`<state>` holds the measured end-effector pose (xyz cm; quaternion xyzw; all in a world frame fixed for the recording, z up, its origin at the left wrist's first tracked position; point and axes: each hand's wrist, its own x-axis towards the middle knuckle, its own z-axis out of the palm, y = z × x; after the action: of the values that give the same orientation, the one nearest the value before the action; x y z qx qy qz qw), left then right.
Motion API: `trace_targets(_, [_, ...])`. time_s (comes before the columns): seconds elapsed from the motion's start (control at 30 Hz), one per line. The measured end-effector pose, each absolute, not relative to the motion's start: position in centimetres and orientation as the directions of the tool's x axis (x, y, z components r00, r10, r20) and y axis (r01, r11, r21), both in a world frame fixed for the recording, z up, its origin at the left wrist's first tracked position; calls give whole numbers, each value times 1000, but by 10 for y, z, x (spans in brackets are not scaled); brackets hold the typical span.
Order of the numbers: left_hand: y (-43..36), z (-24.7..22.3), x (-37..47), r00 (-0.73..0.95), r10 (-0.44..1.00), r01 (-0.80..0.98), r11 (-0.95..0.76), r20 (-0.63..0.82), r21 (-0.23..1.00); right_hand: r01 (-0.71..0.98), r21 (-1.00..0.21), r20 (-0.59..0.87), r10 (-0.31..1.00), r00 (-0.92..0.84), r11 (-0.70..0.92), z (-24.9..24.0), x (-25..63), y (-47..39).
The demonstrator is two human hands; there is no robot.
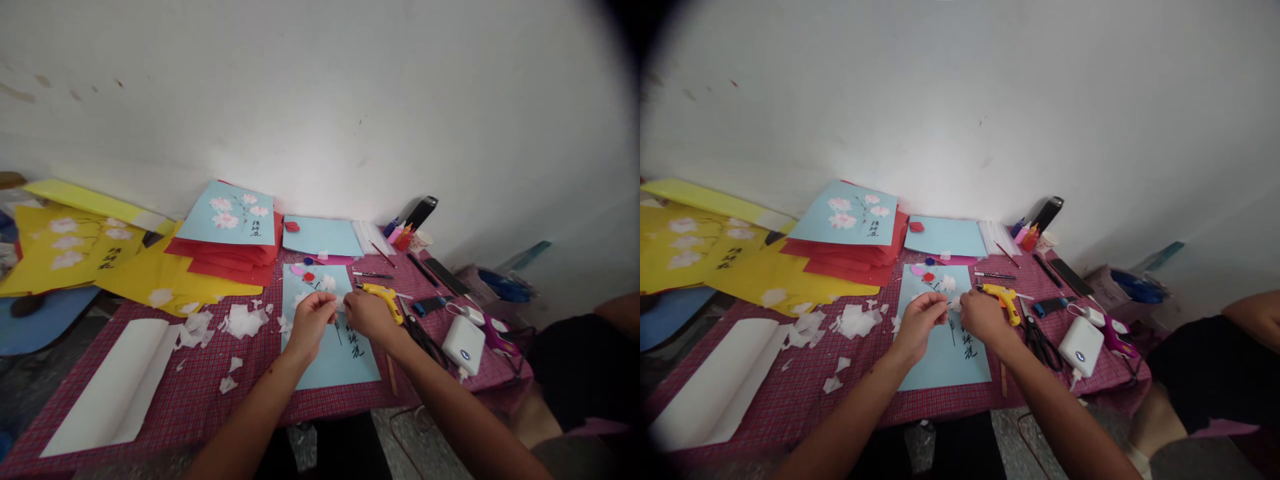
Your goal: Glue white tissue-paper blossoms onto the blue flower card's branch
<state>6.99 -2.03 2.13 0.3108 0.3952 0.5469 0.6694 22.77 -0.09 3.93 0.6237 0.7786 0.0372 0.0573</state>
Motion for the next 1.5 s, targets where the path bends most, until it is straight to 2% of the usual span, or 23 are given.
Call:
trace_targets(0.23, [-20,22,70,88,977,-488,212,-194,847,962,153,-73,973,-219,228,39,222,1])
trace_targets(0.5, [-19,20,69,85,979,-492,201,-183,847,966,126,-68,973,-220,228,39,219,-1])
trace_targets(0.67, [-19,20,69,82,980,-479,199,-182,855,982,52,41,982,-185,182,43,236,-11])
trace_targets(0.8, [-19,21,69,83,980,-462,199,-181,864,974,-159,186,973,-133,163,44,260,-32])
trace_targets(0.87, [-19,20,68,78,980,-456,200,-184,867,927,-339,236,968,-82,161,36,270,-48])
trace_targets(0.97, [-17,19,68,65,980,-454,196,-188,869,766,-633,260,963,74,112,14,279,-73])
trace_targets(1.03, [-16,18,67,59,982,-453,186,-178,872,663,-744,256,952,167,84,-2,281,-87])
trace_targets(1.1, [-15,18,66,46,986,-451,165,-162,877,605,-792,262,942,208,86,-15,281,-95])
trace_targets(1.33, [-2,14,56,-99,993,-424,20,-68,905,614,-776,249,964,91,142,-26,280,-89])
trace_targets(1.43, [1,11,52,-159,986,-241,-90,52,966,665,-729,250,968,37,162,-22,279,-85])
trace_targets(1.5, [-5,12,48,-101,987,-89,-132,123,987,732,-661,225,974,-15,164,-16,279,-87])
